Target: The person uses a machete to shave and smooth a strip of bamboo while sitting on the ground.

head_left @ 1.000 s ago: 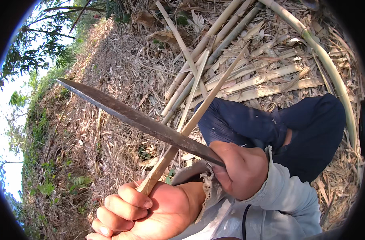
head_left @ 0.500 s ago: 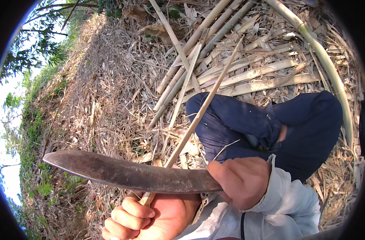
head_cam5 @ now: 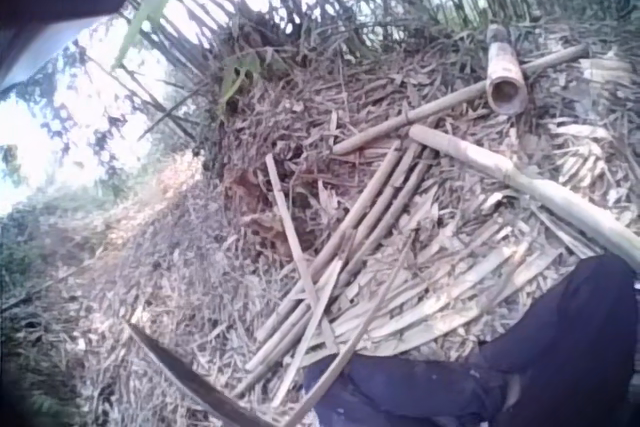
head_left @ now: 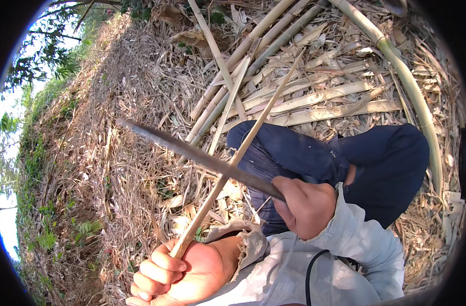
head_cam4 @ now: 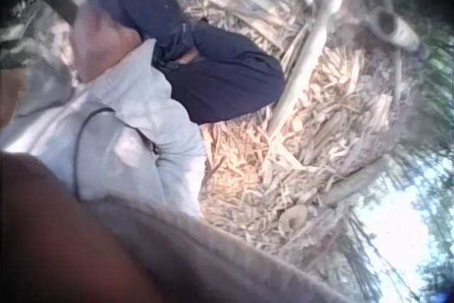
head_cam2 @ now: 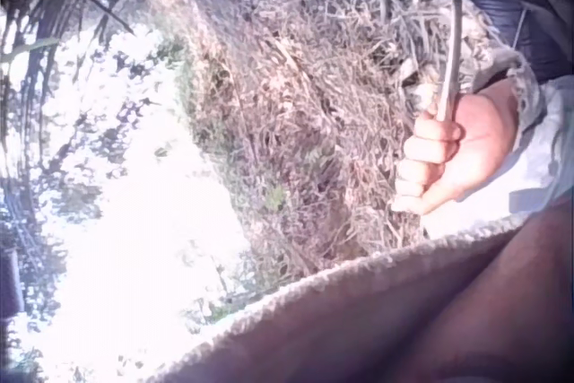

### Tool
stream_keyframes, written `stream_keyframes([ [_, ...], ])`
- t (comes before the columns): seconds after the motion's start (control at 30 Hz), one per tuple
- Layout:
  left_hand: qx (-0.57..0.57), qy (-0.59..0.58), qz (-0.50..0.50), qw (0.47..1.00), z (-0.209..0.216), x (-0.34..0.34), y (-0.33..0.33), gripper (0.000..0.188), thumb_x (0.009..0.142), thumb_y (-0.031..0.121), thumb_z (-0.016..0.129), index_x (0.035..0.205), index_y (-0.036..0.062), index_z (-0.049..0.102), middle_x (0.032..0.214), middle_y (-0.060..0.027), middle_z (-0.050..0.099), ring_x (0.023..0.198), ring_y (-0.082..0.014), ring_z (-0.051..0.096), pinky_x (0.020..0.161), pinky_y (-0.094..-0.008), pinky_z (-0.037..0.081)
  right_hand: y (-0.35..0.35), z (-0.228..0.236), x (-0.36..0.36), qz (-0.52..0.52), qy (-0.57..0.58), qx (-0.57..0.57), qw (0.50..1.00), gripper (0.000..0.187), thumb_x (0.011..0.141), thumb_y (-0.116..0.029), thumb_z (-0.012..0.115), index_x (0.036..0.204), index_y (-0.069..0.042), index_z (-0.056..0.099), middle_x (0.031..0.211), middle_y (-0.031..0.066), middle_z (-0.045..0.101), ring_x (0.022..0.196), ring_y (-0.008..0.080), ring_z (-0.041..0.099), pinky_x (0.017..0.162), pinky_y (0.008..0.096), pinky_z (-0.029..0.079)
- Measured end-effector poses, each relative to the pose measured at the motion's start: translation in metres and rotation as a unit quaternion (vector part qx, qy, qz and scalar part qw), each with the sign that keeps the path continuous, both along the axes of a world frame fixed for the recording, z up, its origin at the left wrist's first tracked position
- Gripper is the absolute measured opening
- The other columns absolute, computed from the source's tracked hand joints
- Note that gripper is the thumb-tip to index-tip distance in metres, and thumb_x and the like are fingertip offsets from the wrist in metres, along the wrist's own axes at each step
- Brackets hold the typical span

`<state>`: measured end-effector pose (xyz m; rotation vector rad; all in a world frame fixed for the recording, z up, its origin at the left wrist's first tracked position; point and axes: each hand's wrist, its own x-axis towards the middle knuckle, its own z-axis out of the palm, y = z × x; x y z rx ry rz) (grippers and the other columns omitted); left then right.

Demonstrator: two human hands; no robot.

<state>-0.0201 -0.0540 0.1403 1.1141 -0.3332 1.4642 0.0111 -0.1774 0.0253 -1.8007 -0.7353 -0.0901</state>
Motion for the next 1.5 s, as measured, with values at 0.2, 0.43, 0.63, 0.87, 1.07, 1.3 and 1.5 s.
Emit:
stream_keyframes([
  [0.2, 0.030, 0.011, -0.038, 0.999, -0.002, -0.008, 0.007, 0.040, 0.100, 0.025, 0.050, 0.066, 0.0152, 0.030, 0.058, 0.0053, 0.026, 0.048, -0.0076, 0.024, 0.045, -0.0218, 0.024, -0.006, -0.008, 0.016, -0.044, 0.018, -0.047, 0.998, 0.022, 0.078, -0.003, 0.068, 0.098, 0.001, 0.060, 0.071, 0.0147, 0.061, 0.058, 0.0331, 0.063, 0.050, 0.0384, 0.051],
  [0.43, 0.030, -0.067, -0.093, 0.993, -0.011, -0.005, -0.004, 0.039, 0.101, 0.028, 0.047, 0.068, 0.0162, 0.030, 0.058, 0.0066, 0.024, 0.047, -0.0059, 0.024, 0.042, -0.0201, 0.025, -0.014, 0.012, -0.005, 0.069, -0.043, -0.050, 0.995, 0.035, 0.070, -0.005, 0.071, 0.102, 0.002, 0.059, 0.070, 0.0131, 0.059, 0.058, 0.0342, 0.062, 0.052, 0.0389, 0.051],
  [0.63, 0.024, -0.062, -0.043, 0.997, -0.017, -0.013, 0.008, 0.034, 0.101, 0.028, 0.047, 0.071, 0.0147, 0.038, 0.058, 0.0068, 0.027, 0.045, -0.0058, 0.024, 0.041, -0.0197, 0.024, -0.011, -0.023, 0.019, -0.073, 0.028, -0.089, 0.993, 0.013, 0.089, -0.008, 0.064, 0.099, -0.001, 0.062, 0.073, 0.0179, 0.064, 0.060, 0.0348, 0.065, 0.052, 0.0373, 0.051],
  [0.87, 0.029, -0.093, -0.032, 0.995, -0.010, -0.009, 0.000, 0.007, 0.091, 0.007, 0.048, 0.086, 0.0093, 0.044, 0.061, 0.0066, 0.037, 0.046, -0.0050, 0.035, 0.043, -0.0182, 0.034, -0.025, -0.053, 0.036, -0.098, 0.035, -0.115, 0.988, 0.012, 0.089, -0.009, 0.064, 0.096, 0.000, 0.061, 0.071, 0.0168, 0.063, 0.057, 0.0339, 0.063, 0.050, 0.0377, 0.049],
  [1.07, 0.007, -0.138, -0.059, 0.989, -0.024, -0.001, -0.011, 0.020, 0.082, 0.009, 0.059, 0.067, 0.0101, 0.046, 0.062, 0.0059, 0.046, 0.045, -0.0047, 0.041, 0.043, -0.0198, 0.033, -0.025, -0.032, 0.006, -0.059, -0.023, -0.066, 0.996, 0.007, 0.090, -0.005, 0.060, 0.095, 0.000, 0.061, 0.066, 0.0104, 0.061, 0.056, 0.0252, 0.065, 0.052, 0.0309, 0.050],
  [1.3, 0.013, -0.105, -0.059, 0.993, -0.013, 0.000, -0.006, 0.014, 0.079, 0.007, 0.058, 0.070, 0.0095, 0.047, 0.063, 0.0053, 0.048, 0.047, -0.0052, 0.042, 0.043, -0.0196, 0.034, -0.023, -0.046, 0.025, -0.094, 0.087, -0.074, 0.989, 0.018, 0.090, -0.017, 0.069, 0.091, 0.000, 0.062, 0.062, 0.0121, 0.061, 0.051, 0.0236, 0.063, 0.048, 0.0309, 0.047],
  [1.5, 0.016, -0.143, -0.083, 0.986, -0.005, 0.014, -0.018, 0.027, 0.098, 0.014, 0.046, 0.072, 0.0166, 0.040, 0.052, 0.0087, 0.035, 0.042, -0.0023, 0.035, 0.046, -0.0194, 0.036, -0.019, -0.056, 0.035, -0.104, 0.016, -0.060, 0.993, 0.014, 0.090, -0.014, 0.068, 0.094, -0.002, 0.062, 0.066, 0.0127, 0.062, 0.053, 0.0325, 0.061, 0.050, 0.0351, 0.049],
])
